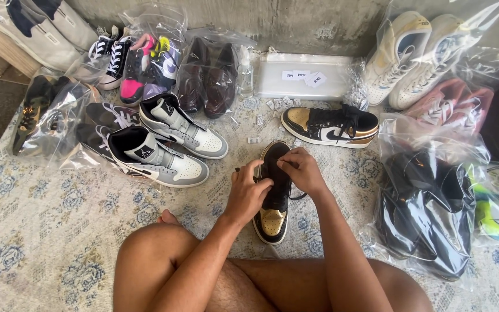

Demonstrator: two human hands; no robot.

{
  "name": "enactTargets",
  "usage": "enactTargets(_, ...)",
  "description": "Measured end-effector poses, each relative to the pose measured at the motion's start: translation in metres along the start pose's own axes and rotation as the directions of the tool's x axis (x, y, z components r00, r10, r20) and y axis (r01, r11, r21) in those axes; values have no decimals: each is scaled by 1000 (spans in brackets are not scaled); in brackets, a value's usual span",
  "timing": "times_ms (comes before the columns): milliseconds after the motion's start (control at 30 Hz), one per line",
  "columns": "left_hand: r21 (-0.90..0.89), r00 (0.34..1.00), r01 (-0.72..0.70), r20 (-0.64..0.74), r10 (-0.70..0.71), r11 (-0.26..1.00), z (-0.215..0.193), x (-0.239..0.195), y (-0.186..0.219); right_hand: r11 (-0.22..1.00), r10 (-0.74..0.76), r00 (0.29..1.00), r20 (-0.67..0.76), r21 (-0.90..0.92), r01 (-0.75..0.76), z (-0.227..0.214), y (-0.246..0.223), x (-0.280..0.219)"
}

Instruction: The person sits on the floor and laces a black and gold sneaker. They thread the laces through the eyelets, pull them tight, and tie a knot at the top.

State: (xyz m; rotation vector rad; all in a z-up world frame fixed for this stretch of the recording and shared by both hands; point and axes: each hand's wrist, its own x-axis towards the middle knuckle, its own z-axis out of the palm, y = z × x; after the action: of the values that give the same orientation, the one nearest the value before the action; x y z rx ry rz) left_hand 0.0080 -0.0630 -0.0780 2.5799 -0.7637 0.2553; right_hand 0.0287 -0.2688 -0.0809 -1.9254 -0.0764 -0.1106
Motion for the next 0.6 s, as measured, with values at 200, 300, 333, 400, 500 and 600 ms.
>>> enactTargets(200,89,993,-116,-9,117,989,-6,2,7,999,3,1000,4,36,-3,-1,5,1)
enactTargets(300,129,989,-144,-19,147,981,-2,2,6,998,13,1000,5,65,-13,0,2,0)
enactTargets(333,128,989,-145,-16,148,981,-3,3,5,998,16,1000,4,66,-16,-1,-1,0)
enactTargets(400,132,981,-188,-14,191,973,-4,3,3,996,51,998,33,70,-54,-3,-9,-1)
enactTargets(500,103,977,-211,-9,213,972,2,2,0,995,69,997,40,68,-72,-4,-11,-1)
enactTargets(600,107,972,-234,-13,237,966,2,2,2,994,90,995,46,55,-92,-6,-17,-2)
